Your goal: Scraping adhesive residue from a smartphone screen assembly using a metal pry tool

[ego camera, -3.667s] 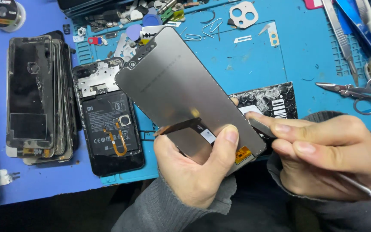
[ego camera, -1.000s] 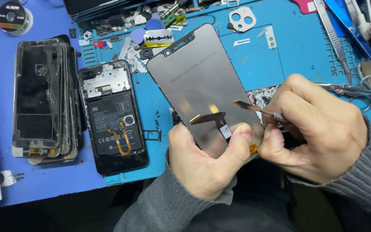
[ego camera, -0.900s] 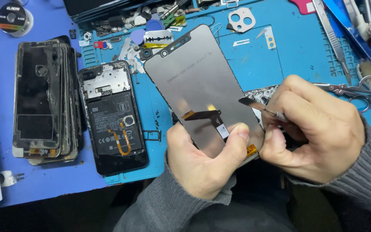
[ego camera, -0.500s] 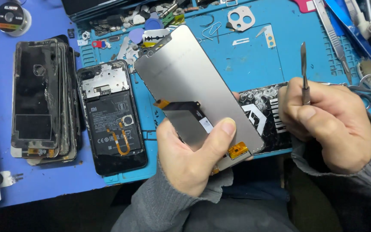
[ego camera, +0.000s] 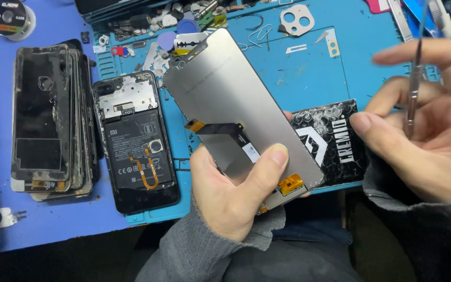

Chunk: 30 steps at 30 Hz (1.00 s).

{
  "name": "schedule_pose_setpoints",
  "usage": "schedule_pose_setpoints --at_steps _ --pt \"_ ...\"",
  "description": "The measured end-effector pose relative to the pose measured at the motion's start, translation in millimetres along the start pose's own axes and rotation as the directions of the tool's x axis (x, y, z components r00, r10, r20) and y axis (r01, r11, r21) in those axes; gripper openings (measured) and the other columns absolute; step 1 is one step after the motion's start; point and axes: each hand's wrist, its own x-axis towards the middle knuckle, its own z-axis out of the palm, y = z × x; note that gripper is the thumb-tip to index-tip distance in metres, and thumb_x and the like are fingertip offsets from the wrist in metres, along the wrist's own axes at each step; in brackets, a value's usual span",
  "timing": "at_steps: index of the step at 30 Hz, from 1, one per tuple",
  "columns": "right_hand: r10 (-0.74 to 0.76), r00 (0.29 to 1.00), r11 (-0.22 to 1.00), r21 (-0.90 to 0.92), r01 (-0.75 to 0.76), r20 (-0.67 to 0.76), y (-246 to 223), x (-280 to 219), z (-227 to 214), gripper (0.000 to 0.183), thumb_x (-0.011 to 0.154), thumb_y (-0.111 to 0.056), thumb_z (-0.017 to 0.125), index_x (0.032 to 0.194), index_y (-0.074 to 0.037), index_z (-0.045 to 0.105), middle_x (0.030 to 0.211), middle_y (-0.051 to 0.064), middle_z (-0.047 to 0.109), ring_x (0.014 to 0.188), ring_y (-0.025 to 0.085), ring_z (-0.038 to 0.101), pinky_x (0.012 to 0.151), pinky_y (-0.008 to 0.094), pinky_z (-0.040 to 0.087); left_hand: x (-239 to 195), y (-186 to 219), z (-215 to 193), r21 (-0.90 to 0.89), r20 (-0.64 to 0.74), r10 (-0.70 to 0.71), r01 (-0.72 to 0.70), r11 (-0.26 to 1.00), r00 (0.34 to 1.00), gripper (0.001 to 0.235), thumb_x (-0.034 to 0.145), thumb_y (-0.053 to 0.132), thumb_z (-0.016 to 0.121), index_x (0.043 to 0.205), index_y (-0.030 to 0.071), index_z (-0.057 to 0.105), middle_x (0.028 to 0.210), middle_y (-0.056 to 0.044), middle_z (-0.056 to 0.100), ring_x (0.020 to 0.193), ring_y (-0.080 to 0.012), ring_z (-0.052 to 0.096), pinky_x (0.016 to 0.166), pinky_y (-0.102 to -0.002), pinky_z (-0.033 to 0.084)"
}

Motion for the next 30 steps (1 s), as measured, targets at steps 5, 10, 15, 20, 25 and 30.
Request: schedule_pose_setpoints --at_steps 5,10,15,20,25,30 --pt "-0.068 0.986 0.997 0.046 0.062 0.149 5.3 -12.0 -3.2 0.015 0.092 -0.005 0.068 0.102 0.0 0.077 0.086 0.005 0.079 0.061 0.008 0.065 0.059 0.018 0.051 -1.4 2.3 0.8 0.146 -0.031 0.013 -0.009 0.989 0.999 0.032 0.087 0.027 0.075 0.107 0.003 0.072 0.105 -0.01 0.078 0.096 -0.0233 0.078 0.086 -0.038 0.067" --pt "-0.136 0.98 0.991 0.01 0.136 0.144 4.9 -8.5 12.1 0.01 0.088 -0.011 0.074 0.092 -0.004 0.079 0.075 0.002 0.076 0.054 0.006 0.059 0.048 0.018 0.044 -3.6 2.1 1.7 0.17 0.004 0.042 -0.042 0.985 0.999 0.025 0.089 0.026 0.074 0.104 0.006 0.07 0.099 -0.006 0.076 0.09 -0.019 0.075 0.083 -0.035 0.064" --pt "-0.163 0.977 0.987 0.022 0.162 0.138 3.8 -5.3 15.6 0.011 0.092 -0.013 0.071 0.09 -0.003 0.076 0.07 0.002 0.069 0.049 0.007 0.05 0.046 0.021 0.039 -3.9 5.4 1.6 0.188 0.02 0.021 -0.025 0.982 1.0 0.023 0.09 0.026 0.073 0.103 0.008 0.071 0.098 -0.004 0.076 0.089 -0.018 0.074 0.083 -0.035 0.064" --pt "0.002 0.995 0.989 0.15 -0.017 0.099 4.3 -7.3 8.9 0.02 0.098 -0.009 0.061 0.101 0.005 0.075 0.086 0.012 0.074 0.046 0.015 0.049 0.043 0.024 0.038 -3.0 7.3 2.2 0.153 -0.048 0.016 -0.009 0.988 0.999 0.025 0.091 0.022 0.072 0.11 0.005 0.07 0.104 -0.007 0.077 0.093 -0.0187 0.074 0.087 -0.035 0.064" --pt "-0.153 0.958 0.983 0.133 0.123 0.243 13.0 -9.8 15.6 0.01 0.083 -0.014 0.079 0.086 -0.005 0.074 0.064 -0.001 0.07 0.046 0.004 0.055 0.041 0.016 0.044 -5.4 11.6 9.6 0.102 -0.046 -0.031 0.036 0.994 0.998 0.018 0.089 0.019 0.071 0.096 0.002 0.07 0.09 -0.01 0.076 0.074 -0.0225 0.074 0.069 -0.037 0.066" --pt "-0.107 0.964 0.99 0.115 0.081 0.243 16.3 -17.7 4.7 0.017 0.088 -0.019 0.074 0.075 -0.009 0.07 0.061 -0.003 0.058 0.046 0.007 0.044 0.041 0.021 0.036 -3.6 3.1 0.7 0.053 -0.046 0.083 -0.081 0.995 0.995 0.022 0.091 0.026 0.073 0.096 0.005 0.071 0.089 -0.004 0.072 0.081 -0.0204 0.069 0.077 -0.037 0.06"
